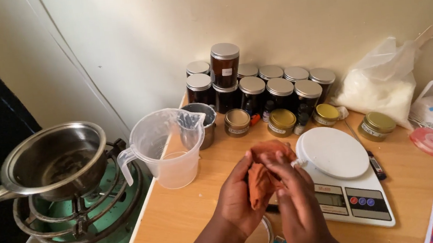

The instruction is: Measuring and adding final ingredients like fragrance oils to candle tins using a scale and dropper bottles.

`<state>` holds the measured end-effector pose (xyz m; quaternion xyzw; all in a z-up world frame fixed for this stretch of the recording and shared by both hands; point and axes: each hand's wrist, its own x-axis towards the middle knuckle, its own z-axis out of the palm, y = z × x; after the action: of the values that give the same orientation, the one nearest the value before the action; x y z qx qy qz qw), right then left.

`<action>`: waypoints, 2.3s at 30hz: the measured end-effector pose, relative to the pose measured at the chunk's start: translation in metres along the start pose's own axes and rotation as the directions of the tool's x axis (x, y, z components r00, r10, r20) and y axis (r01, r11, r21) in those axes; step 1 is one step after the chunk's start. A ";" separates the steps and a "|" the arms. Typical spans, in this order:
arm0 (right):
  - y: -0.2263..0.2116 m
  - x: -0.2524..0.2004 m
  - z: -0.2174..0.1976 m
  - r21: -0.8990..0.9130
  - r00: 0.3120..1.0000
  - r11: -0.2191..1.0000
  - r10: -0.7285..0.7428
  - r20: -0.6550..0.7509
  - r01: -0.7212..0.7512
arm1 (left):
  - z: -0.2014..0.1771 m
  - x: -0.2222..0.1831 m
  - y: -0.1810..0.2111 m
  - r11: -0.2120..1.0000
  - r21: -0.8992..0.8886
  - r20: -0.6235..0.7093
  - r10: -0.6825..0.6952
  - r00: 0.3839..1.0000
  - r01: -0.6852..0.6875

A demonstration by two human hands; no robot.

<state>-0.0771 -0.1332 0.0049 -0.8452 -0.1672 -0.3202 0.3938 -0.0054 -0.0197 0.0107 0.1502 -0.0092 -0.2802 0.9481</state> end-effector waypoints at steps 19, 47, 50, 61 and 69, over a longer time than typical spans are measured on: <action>-0.001 0.026 -0.025 0.654 0.663 0.574 0.735 -0.143 -0.494 | -0.004 -0.040 -0.013 0.320 0.422 0.899 -0.026 0.438 -0.848; 0.005 0.021 -0.021 0.662 0.742 0.611 0.660 -0.121 -0.435 | 0.024 -0.040 -0.009 0.540 0.801 0.405 -0.169 0.899 -0.260; 0.015 0.021 -0.014 0.660 0.740 0.562 0.673 -0.013 -0.499 | 0.007 -0.019 -0.012 0.528 0.825 0.216 0.037 0.976 -0.202; -0.005 0.023 -0.016 0.079 0.787 0.785 0.602 0.132 -0.614 | -0.015 0.022 0.034 0.930 0.286 -0.311 0.320 0.895 -0.233; 0.052 -0.020 0.016 0.050 0.402 0.908 -0.232 0.886 0.416 | -0.039 0.038 0.046 0.888 0.371 -0.288 0.388 0.875 -0.272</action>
<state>-0.0576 -0.1539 -0.0452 -0.8700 -0.4762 0.0736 0.1044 0.0548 0.0074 -0.0163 0.3458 0.0907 -0.0751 0.9309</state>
